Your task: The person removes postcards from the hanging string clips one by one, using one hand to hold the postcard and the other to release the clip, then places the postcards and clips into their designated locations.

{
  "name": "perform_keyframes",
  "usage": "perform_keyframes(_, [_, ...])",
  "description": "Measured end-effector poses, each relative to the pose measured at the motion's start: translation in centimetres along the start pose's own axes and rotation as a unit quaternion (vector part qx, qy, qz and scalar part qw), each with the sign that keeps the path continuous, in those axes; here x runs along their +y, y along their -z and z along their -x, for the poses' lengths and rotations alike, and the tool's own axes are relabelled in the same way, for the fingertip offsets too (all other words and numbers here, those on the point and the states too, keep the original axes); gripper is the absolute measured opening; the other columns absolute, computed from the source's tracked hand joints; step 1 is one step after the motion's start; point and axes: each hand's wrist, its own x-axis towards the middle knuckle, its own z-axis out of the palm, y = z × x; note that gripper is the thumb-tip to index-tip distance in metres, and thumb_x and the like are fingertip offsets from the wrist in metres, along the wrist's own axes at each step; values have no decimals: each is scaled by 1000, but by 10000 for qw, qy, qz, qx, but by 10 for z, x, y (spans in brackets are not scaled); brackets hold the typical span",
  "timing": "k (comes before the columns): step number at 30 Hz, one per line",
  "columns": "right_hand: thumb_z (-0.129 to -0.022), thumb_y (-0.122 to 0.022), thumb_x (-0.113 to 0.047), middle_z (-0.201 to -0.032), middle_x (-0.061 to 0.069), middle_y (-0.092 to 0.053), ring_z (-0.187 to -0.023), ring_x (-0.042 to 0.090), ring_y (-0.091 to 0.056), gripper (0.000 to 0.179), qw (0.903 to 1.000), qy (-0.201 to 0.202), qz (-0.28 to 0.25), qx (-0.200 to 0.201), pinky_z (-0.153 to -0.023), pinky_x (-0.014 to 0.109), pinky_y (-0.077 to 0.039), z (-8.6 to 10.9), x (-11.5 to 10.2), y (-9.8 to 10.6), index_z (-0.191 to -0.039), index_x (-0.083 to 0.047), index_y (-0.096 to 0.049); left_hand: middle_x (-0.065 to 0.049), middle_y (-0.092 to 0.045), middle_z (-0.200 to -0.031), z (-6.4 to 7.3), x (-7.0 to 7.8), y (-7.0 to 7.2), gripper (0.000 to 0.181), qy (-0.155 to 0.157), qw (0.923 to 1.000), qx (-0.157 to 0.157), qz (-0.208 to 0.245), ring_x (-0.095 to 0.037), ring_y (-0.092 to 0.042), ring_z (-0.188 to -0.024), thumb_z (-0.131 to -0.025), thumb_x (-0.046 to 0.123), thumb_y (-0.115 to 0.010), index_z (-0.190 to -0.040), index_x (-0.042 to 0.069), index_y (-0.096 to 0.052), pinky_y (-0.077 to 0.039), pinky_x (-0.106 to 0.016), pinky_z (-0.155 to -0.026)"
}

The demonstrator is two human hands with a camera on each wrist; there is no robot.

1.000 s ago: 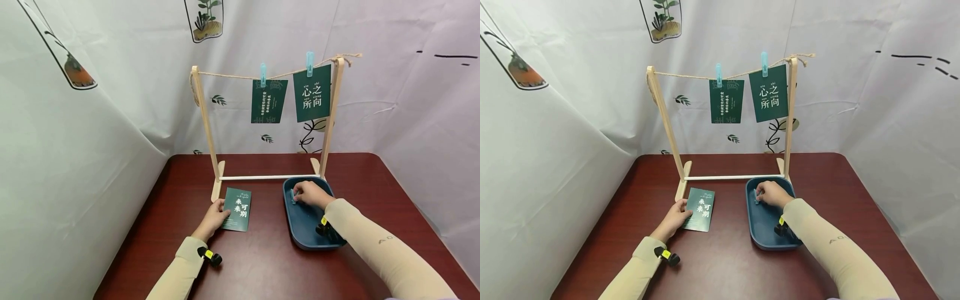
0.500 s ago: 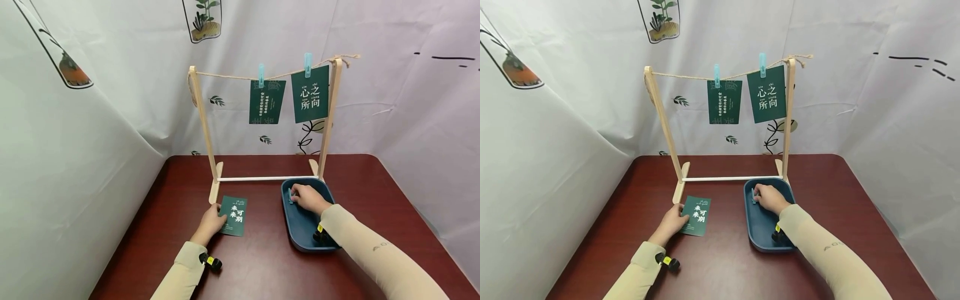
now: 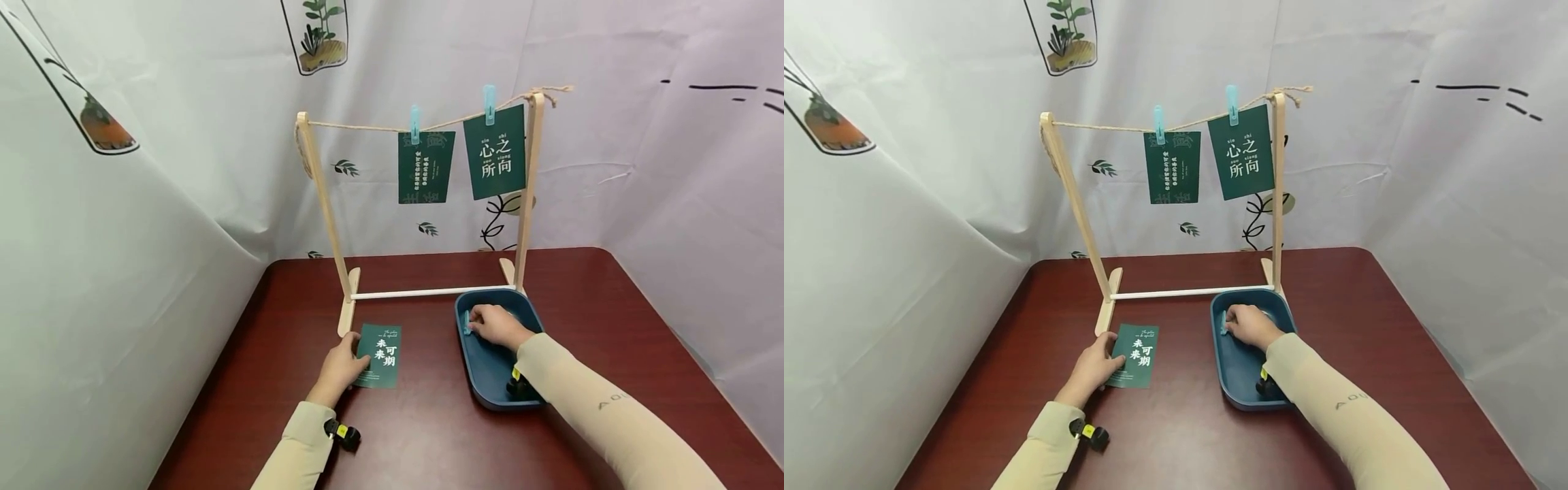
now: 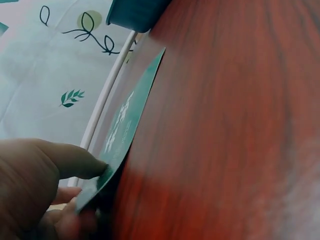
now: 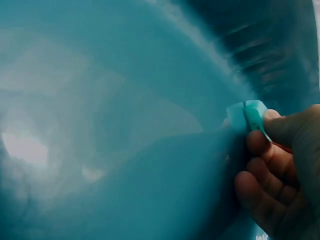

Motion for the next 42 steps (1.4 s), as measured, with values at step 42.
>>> perform_keyframes(42, [-103, -59, -19, -86, 10, -64, -68, 21, -59, 36, 9895, -672, -1060, -718, -62, 36, -55, 1, -8, 20, -135, -4, -52, 3, -46, -61, 2, -15, 1, 34, -574, 9977, 337, -111, -15, -41, -48, -95, 20, -67, -129, 22, -66, -32, -30, -47])
